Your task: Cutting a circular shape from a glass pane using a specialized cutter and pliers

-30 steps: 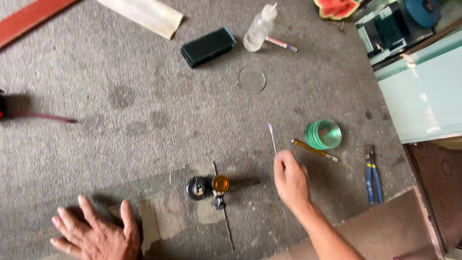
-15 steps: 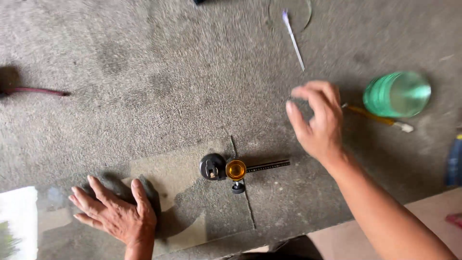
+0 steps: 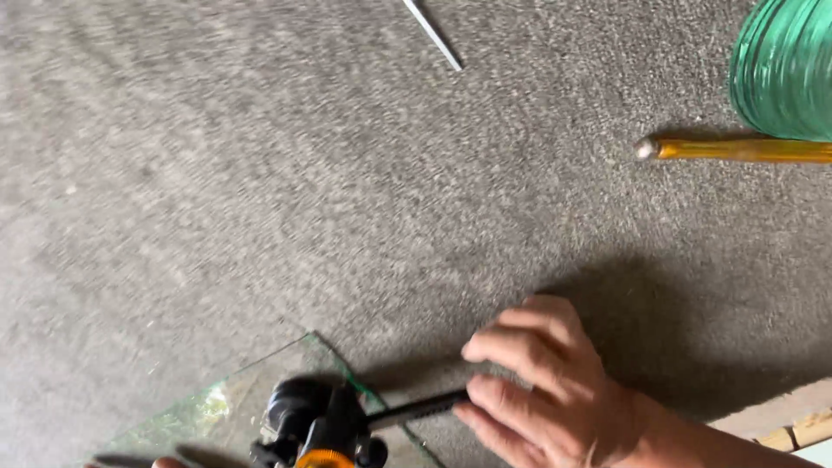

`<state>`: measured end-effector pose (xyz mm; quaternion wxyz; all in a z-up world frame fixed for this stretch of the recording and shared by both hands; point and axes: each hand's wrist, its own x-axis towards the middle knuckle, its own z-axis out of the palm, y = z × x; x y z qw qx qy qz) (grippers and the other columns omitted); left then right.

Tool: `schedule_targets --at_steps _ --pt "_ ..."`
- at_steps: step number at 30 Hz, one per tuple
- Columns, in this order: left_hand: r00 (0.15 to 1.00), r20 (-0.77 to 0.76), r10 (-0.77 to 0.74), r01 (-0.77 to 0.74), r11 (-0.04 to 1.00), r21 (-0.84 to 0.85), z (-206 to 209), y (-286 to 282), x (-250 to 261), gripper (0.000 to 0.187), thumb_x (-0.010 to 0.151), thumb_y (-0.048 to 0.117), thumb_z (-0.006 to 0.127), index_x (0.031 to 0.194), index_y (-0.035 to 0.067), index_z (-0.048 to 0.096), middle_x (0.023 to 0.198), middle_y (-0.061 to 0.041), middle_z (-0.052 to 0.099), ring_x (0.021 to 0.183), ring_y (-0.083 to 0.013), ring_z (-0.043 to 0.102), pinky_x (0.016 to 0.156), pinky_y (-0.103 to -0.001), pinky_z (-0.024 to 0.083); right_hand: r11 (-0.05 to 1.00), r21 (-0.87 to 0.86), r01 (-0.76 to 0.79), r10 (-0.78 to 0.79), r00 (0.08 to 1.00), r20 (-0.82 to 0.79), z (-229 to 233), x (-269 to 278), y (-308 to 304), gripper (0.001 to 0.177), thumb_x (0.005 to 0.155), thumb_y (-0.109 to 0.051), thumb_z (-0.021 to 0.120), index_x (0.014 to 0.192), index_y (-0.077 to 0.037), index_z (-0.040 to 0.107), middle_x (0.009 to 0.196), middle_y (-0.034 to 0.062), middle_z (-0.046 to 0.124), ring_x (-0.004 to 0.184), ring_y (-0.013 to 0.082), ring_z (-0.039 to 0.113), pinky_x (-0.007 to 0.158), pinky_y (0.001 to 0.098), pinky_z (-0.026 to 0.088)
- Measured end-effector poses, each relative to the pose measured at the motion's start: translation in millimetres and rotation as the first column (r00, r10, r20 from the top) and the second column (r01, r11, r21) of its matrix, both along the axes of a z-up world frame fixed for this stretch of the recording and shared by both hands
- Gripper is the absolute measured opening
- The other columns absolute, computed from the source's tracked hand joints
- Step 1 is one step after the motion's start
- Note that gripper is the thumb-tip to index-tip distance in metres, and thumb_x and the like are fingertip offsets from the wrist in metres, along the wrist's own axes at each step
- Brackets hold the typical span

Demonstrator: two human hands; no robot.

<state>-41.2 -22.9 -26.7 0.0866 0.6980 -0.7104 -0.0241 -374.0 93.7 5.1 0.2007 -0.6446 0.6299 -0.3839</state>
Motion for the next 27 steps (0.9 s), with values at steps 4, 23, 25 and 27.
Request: schedule_targets --at_steps 4,23,25,27 --pt "0.999 0.034 -0.034 0.033 0.999 0.023 -7.3 -3.1 0.1 0.07 0.117 0.039 0.038 0.162 -0.013 0.029 0.164 -0.032 0.019 0.153 -0.0482 0.018 0.127 -0.061 0.017 1.0 0.005 -0.013 0.013 1.0 -0.008 -4.9 -2.0 2.2 0.03 0.096 -0.034 0.069 0.077 -0.012 0.059 0.101 0.0074 0.071 0.092 0.0273 0.061 0.08 0.0475 0.055" --pt "0.962 -0.255 0.099 -0.124 0.989 -0.084 16.9 31.2 63.1 0.085 0.109 0.06 0.034 0.166 0.0 0.016 0.171 -0.025 0.009 0.162 -0.0449 0.01 0.133 -0.067 0.013 0.989 0.133 0.063 -0.031 0.973 -0.231 22.1 58.9 34.3 0.024 0.095 -0.026 0.064 0.078 -0.008 0.063 0.09 0.0096 0.058 0.081 0.0285 0.049 0.079 0.0436 0.039" --pt "0.94 -0.32 0.116 -0.16 0.98 -0.116 14.3 32.8 66.6 0.083 0.109 0.06 0.035 0.167 0.003 0.018 0.172 -0.023 0.01 0.163 -0.0438 0.011 0.134 -0.067 0.014 0.978 0.185 0.098 -0.043 0.959 -0.28 28.3 94.6 47.0 0.025 0.094 -0.028 0.066 0.078 -0.008 0.066 0.091 0.0103 0.059 0.081 0.0295 0.048 0.077 0.0437 0.038" --pt "0.899 -0.431 0.074 -0.167 0.969 -0.184 13.4 35.5 70.7 0.083 0.109 0.062 0.038 0.168 0.008 0.018 0.174 -0.02 0.012 0.166 -0.0401 0.011 0.138 -0.064 0.013 0.965 0.22 0.146 -0.094 0.969 -0.23 35.0 138.5 56.6 0.018 0.09 -0.021 0.073 0.076 -0.01 0.068 0.088 0.0064 0.06 0.08 0.0279 0.048 0.077 0.0416 0.039"
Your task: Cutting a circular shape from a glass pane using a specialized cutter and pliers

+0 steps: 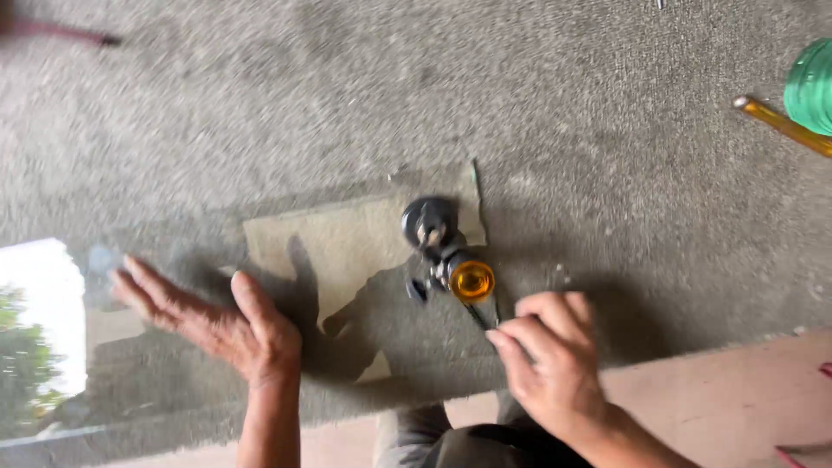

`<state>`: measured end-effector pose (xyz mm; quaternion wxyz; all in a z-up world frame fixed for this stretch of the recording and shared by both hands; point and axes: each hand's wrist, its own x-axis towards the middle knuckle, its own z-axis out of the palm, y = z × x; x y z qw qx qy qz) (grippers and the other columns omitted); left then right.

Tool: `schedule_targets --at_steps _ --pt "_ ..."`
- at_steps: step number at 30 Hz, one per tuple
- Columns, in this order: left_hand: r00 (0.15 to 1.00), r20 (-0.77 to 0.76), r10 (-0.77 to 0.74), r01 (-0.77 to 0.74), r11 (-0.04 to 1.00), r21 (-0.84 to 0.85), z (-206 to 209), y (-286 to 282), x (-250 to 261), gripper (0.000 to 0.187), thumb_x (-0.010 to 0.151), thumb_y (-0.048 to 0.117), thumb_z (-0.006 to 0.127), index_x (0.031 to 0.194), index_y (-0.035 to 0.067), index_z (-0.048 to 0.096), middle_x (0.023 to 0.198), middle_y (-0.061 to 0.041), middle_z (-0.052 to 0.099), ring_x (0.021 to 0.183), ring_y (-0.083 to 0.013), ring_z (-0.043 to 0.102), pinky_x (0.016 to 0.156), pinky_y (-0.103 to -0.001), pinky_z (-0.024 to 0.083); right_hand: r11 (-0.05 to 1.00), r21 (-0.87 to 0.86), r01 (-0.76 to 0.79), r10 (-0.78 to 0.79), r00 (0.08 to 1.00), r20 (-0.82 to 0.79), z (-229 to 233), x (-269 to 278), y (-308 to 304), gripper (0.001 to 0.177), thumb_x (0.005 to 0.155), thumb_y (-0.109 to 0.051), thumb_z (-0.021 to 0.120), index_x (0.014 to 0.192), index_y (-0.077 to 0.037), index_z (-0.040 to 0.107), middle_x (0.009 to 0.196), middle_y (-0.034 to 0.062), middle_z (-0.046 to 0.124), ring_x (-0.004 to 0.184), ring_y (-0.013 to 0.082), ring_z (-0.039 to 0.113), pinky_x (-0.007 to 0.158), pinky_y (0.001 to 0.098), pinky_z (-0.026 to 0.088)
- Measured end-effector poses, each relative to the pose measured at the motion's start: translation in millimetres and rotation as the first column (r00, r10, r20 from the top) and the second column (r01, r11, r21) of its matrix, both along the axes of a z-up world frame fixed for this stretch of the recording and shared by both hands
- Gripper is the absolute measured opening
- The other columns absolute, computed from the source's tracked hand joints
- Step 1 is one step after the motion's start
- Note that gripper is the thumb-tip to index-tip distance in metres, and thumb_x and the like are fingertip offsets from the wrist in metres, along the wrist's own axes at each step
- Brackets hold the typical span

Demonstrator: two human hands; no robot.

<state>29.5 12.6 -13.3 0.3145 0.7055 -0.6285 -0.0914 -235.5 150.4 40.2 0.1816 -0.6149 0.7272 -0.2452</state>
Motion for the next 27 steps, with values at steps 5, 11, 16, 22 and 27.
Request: schedule_targets --at_steps 5,11,16,22,27 --pt "0.984 -0.175 0.022 -0.033 0.997 -0.064 3.5 5.1 17.3 0.084 0.108 0.063 0.041 0.169 0.011 0.017 0.177 -0.015 0.008 0.169 -0.0364 0.004 0.142 -0.064 0.008 0.998 -0.067 -0.012 0.014 0.999 0.03 3.7 91.6 -21.0 0.017 0.092 -0.016 0.072 0.077 -0.009 0.067 0.077 0.0042 0.057 0.073 0.0249 0.048 0.074 0.0396 0.039" --pt "0.927 0.112 0.358 -0.337 0.926 -0.169 -86.4 -23.7 125.6 0.075 0.111 0.068 0.033 0.171 0.024 0.022 0.176 -0.001 0.004 0.167 -0.0286 -0.001 0.145 -0.067 0.014 0.967 -0.132 -0.22 0.212 0.975 -0.072 49.5 78.8 -45.4 0.016 0.093 -0.011 0.073 0.08 -0.005 0.066 0.077 0.007 0.062 0.072 0.0242 0.049 0.07 0.0382 0.039" --pt "0.949 0.108 0.296 -0.297 0.955 -0.008 -45.9 -21.2 104.7 0.082 0.109 0.076 0.031 0.173 0.027 0.017 0.178 -0.001 0.003 0.169 -0.0276 -0.001 0.143 -0.071 0.008 0.775 -0.107 -0.623 0.574 0.765 -0.292 56.4 30.1 -120.1 0.015 0.09 -0.009 0.083 0.091 -0.004 0.069 0.085 0.0094 0.062 0.086 0.0251 0.052 0.078 0.0337 0.044" --pt "0.976 0.039 0.212 -0.215 0.971 0.099 -18.3 -16.9 98.2 0.083 0.116 0.066 0.052 0.173 0.018 0.015 0.178 -0.011 0.005 0.17 -0.0373 0.004 0.143 -0.068 0.014 0.399 0.448 -0.801 0.89 0.219 -0.4 64.8 60.2 -186.2 0.062 0.064 -0.047 0.093 0.108 -0.012 0.067 0.098 0.0065 0.06 0.094 0.0244 0.053 0.074 0.0399 0.05" --pt "0.976 0.05 0.211 -0.216 0.968 0.129 -12.3 -21.1 97.8 0.092 0.113 0.068 0.064 0.172 0.017 0.015 0.177 -0.013 0.007 0.168 -0.0382 0.003 0.142 -0.067 0.015 0.258 0.54 -0.801 0.915 0.023 -0.402 42.3 78.7 -195.1 0.092 0.039 -0.05 0.1 0.115 -0.017 0.059 0.114 0.0089 0.053 0.106 0.028 0.049 0.09 0.0452 0.039"
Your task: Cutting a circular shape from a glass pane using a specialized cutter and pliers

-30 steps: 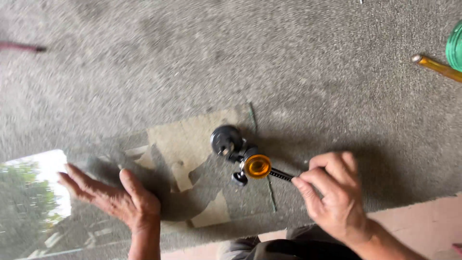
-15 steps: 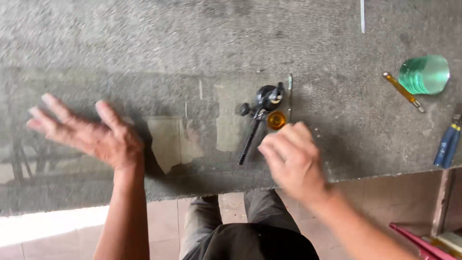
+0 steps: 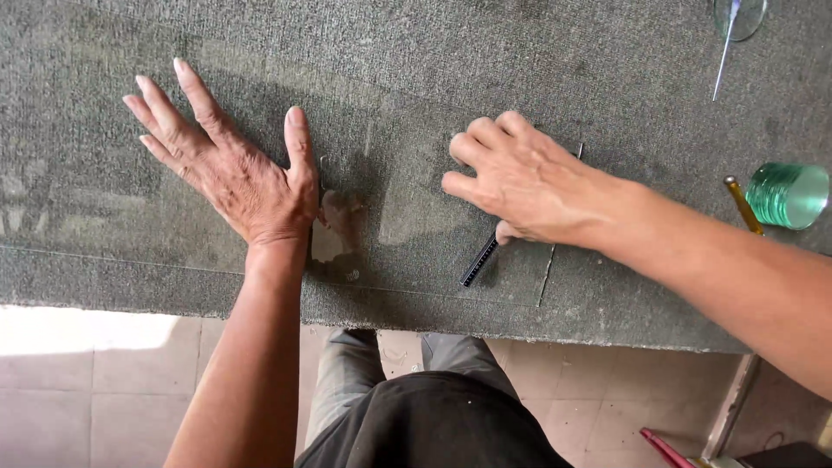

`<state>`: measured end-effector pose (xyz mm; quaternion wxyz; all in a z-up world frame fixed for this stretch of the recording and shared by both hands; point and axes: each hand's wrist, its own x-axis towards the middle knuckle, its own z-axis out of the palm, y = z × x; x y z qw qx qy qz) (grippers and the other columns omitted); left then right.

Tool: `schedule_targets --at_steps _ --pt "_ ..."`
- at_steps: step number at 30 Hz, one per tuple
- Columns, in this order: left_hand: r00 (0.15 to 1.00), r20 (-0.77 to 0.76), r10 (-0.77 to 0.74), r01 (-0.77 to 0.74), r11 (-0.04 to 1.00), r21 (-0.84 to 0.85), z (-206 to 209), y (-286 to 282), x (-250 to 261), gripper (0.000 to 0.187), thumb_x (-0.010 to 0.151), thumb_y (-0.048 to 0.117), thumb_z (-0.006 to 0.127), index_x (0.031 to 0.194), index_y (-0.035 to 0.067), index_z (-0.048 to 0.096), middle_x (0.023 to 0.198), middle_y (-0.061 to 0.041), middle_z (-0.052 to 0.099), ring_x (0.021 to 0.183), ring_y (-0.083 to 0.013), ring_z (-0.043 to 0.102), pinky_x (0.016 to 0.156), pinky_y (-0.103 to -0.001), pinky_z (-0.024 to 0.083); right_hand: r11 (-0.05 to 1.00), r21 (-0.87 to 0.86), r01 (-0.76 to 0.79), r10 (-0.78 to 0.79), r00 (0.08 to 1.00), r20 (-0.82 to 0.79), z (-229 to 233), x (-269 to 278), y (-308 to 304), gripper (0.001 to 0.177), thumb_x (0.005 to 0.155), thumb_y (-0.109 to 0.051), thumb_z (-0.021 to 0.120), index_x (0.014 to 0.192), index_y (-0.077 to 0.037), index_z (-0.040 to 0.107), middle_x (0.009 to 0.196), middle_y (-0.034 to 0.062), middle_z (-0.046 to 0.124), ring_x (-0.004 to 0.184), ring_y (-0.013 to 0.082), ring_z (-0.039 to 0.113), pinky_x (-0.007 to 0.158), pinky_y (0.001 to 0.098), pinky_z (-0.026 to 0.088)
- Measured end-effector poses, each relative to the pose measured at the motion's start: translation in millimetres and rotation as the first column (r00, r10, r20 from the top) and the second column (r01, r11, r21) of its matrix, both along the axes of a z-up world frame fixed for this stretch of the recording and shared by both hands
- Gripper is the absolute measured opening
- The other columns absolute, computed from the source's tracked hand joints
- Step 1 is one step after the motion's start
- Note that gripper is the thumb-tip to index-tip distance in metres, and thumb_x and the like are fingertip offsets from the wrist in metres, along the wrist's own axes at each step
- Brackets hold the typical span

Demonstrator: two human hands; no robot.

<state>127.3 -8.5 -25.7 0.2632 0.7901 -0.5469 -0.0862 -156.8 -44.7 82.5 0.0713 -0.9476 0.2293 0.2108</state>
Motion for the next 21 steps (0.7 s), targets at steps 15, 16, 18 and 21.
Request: schedule_targets --at_steps 15,16,18,21 --pt "0.999 0.034 -0.001 0.0 1.0 0.021 6.1 -0.5 -2.3 0.095 0.109 0.075 0.056 0.172 0.015 0.017 0.176 -0.013 0.009 0.168 -0.039 0.007 0.141 -0.07 0.016 0.992 -0.074 -0.105 0.104 0.994 -0.02 -15.4 -1.1 -9.1 0.1 0.02 -0.055 0.096 0.105 -0.02 0.057 0.11 0.0082 0.055 0.099 0.0265 0.053 0.086 0.0427 0.039" --pt "0.999 0.036 -0.006 0.006 1.0 0.018 3.9 -1.0 -1.8 0.095 0.109 0.075 0.056 0.172 0.015 0.017 0.176 -0.013 0.009 0.168 -0.039 0.007 0.141 -0.07 0.016 0.992 -0.078 -0.099 0.098 0.995 -0.018 -14.1 4.1 -16.0 0.1 0.02 -0.055 0.096 0.105 -0.02 0.057 0.11 0.0082 0.055 0.099 0.0265 0.053 0.086 0.0427 0.039" --pt "0.999 0.047 0.021 -0.022 0.999 0.023 -0.4 1.0 -3.4 0.096 0.108 0.079 0.05 0.173 0.016 0.016 0.178 -0.01 0.006 0.169 -0.0367 0.003 0.143 -0.069 0.012 0.992 -0.005 0.122 -0.119 0.955 -0.273 -10.2 11.6 -26.6 0.1 0.05 -0.082 0.088 0.112 -0.012 0.052 0.104 0.0039 0.046 0.096 0.0222 0.042 0.093 0.0404 0.04" --pt "0.998 0.061 0.013 -0.014 1.0 0.022 -4.0 -0.2 0.6 0.099 0.107 0.081 0.051 0.173 0.016 0.016 0.177 -0.01 0.007 0.169 -0.0356 0.003 0.144 -0.068 0.012 0.928 -0.114 0.354 -0.367 0.92 -0.135 -18.9 -7.6 -62.0 0.117 0.046 -0.089 0.087 0.125 -0.011 0.052 0.121 0.0152 0.045 0.109 0.0329 0.044 0.097 0.0506 0.04"
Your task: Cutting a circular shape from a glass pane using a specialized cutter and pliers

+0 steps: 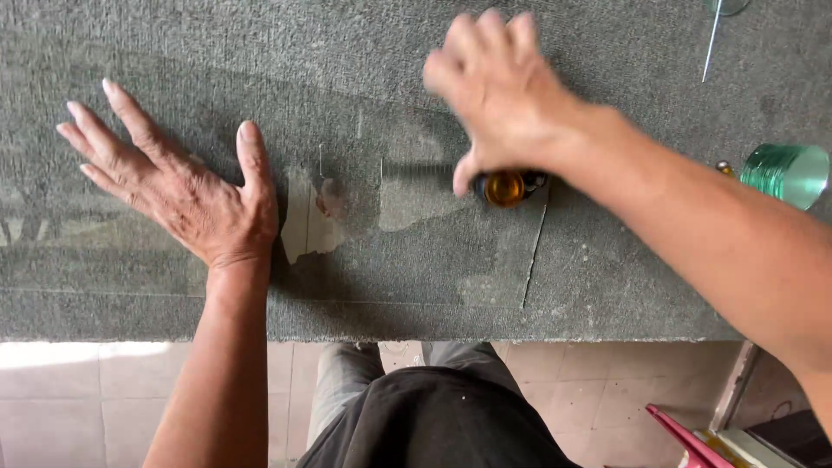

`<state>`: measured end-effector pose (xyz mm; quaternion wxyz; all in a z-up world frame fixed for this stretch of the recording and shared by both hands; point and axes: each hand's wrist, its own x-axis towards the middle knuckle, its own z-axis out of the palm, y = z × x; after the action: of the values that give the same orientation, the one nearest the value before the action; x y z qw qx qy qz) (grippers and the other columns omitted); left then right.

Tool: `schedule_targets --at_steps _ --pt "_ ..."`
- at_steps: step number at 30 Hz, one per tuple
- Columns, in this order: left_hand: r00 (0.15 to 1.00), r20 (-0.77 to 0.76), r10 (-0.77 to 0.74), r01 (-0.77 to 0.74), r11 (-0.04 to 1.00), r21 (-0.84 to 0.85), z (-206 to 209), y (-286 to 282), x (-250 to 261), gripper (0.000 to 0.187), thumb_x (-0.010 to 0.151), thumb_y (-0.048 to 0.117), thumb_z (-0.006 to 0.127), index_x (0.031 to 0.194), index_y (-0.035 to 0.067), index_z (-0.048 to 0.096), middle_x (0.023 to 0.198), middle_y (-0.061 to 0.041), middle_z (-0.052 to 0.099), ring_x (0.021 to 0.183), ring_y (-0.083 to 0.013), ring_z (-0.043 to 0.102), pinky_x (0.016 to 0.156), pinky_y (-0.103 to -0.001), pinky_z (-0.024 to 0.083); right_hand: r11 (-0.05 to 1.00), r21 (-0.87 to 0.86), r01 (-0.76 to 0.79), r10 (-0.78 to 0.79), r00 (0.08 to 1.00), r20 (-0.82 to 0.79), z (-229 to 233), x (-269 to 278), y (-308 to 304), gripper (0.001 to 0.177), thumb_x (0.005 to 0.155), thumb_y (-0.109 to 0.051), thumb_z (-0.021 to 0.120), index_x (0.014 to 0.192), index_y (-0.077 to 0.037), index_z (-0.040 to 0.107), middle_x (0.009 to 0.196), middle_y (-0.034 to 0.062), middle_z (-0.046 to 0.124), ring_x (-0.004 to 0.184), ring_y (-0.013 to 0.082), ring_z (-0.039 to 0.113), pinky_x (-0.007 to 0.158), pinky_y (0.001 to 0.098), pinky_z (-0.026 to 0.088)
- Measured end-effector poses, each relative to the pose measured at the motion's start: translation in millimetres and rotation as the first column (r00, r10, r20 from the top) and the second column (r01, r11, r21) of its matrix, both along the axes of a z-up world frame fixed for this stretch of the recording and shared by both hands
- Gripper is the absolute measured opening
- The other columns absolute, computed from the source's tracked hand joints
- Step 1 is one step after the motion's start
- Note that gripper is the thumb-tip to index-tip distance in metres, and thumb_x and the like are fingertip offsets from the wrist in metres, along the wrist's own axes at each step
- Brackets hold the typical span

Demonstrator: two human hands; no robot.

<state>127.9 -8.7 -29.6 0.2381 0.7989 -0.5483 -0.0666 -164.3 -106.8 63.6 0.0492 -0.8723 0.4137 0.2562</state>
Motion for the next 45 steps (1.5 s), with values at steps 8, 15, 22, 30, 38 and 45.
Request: schedule_targets --at_steps 8,15,22,30,38,45 --pt "1.0 -0.008 -0.023 0.023 1.0 -0.012 7.2 -3.6 -3.5 0.098 0.106 0.079 0.048 0.171 0.011 0.02 0.175 -0.014 0.01 0.165 -0.0385 0.004 0.138 -0.068 0.01 0.827 -0.18 0.533 -0.463 0.826 0.322 -7.9 -115.2 10.7 0.111 0.048 -0.07 0.099 0.122 -0.01 0.041 0.13 0.0246 0.038 0.12 0.0461 0.039 0.097 0.0574 0.033" --pt "0.999 -0.008 -0.034 0.034 0.999 -0.006 11.7 -3.8 -4.0 0.1 0.103 0.079 0.045 0.169 0.009 0.02 0.173 -0.019 0.011 0.162 -0.0391 0.003 0.133 -0.069 0.006 0.364 -0.099 0.926 -0.833 0.372 0.41 -21.2 -138.2 99.4 0.084 0.064 -0.033 0.093 0.124 -0.013 0.037 0.162 0.0238 0.014 0.151 0.0476 0.02 0.119 0.0667 0.018" --pt "0.998 -0.003 -0.065 0.065 0.995 -0.076 13.4 -4.9 -3.7 0.095 0.105 0.074 0.051 0.167 0.007 0.023 0.17 -0.023 0.013 0.159 -0.0439 0.003 0.13 -0.072 0.006 0.16 -0.027 0.987 -0.837 0.15 0.526 -33.2 -118.9 159.5 0.083 0.07 -0.066 0.081 0.12 -0.016 0.038 0.163 0.0258 0.016 0.152 0.0489 0.017 0.116 0.0699 0.016" --pt "0.996 0.001 -0.089 0.089 0.993 -0.08 17.0 -5.7 -4.9 0.097 0.104 0.072 0.052 0.165 0.001 0.026 0.166 -0.029 0.016 0.155 -0.048 0.006 0.125 -0.071 0.006 0.061 -0.003 0.998 -0.85 0.054 0.524 -50.1 -112.8 189.4 0.08 0.07 -0.075 0.071 0.12 -0.022 0.038 0.161 0.0174 0.019 0.151 0.0449 0.018 0.113 0.0708 0.021" --pt "0.994 0.026 -0.109 0.111 0.986 -0.126 12.9 -5.4 -6.2 0.098 0.102 0.072 0.052 0.164 0.001 0.028 0.166 -0.03 0.018 0.154 -0.0487 0.007 0.123 -0.072 0.005 0.01 0.027 1.0 -0.842 -0.006 0.539 -58.1 -100.8 201.8 0.08 0.073 -0.083 0.06 0.121 -0.022 0.04 0.163 0.0174 0.018 0.15 0.0473 0.02 0.113 0.0732 0.019" --pt "0.892 0.014 -0.453 0.442 0.864 -0.24 0.3 7.6 -67.8 0.096 0.069 0.051 0.085 0.151 0.011 0.053 0.144 -0.021 0.049 0.144 -0.0421 0.04 0.117 -0.059 0.028 0.304 -0.136 0.943 -0.422 0.261 0.868 -17.5 -117.4 189.3 0.043 0.087 -0.02 0.08 0.12 -0.006 0.056 0.12 0.0161 0.058 0.118 0.0393 0.053 0.103 0.0547 0.039"
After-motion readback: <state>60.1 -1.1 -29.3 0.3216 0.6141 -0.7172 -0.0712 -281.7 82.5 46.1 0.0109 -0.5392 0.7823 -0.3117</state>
